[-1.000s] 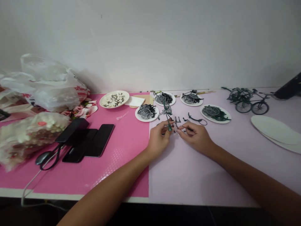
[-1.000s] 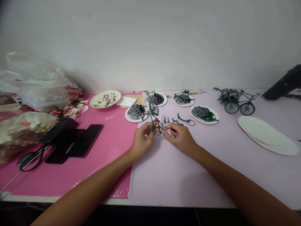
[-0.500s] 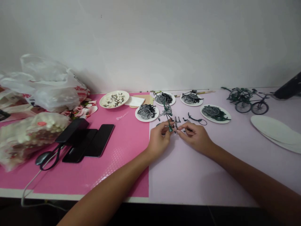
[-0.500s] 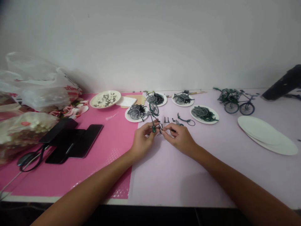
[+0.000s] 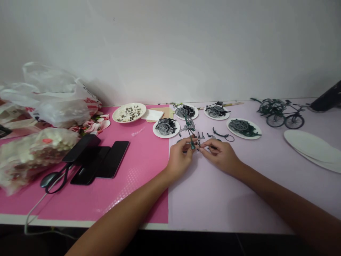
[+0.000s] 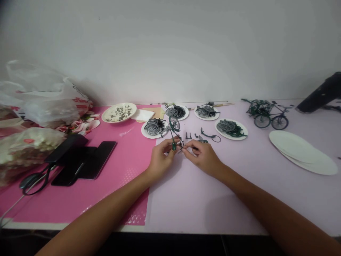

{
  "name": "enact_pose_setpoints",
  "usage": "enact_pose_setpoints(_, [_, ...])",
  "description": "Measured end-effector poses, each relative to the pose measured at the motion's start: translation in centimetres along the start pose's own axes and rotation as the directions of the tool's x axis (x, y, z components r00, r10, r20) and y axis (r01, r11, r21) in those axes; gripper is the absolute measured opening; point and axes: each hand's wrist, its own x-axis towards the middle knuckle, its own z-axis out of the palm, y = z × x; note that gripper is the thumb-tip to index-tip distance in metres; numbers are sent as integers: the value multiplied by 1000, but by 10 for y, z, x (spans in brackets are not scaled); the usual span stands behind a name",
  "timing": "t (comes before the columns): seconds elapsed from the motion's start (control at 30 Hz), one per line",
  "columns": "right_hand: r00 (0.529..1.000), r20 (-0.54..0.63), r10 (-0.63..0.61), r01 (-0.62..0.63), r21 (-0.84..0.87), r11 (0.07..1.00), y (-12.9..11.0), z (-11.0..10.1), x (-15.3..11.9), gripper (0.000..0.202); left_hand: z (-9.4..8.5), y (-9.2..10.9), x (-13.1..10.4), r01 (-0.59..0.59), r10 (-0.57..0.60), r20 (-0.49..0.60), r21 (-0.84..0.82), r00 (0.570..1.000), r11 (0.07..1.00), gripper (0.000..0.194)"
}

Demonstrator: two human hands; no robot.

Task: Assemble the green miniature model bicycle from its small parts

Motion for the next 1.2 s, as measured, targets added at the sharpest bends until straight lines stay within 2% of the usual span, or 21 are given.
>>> enact_pose_setpoints(0.43, [1000, 8, 8, -8, 24, 1000, -3, 0, 2, 22, -1, -5, 1, -22, 21, 17, 10, 1000, 1000, 26])
enact_pose_setpoints(1.2, [999, 21, -33, 32, 31, 999, -4, -1, 5, 22, -4, -2, 2, -20, 19, 36, 19, 999, 1000, 26])
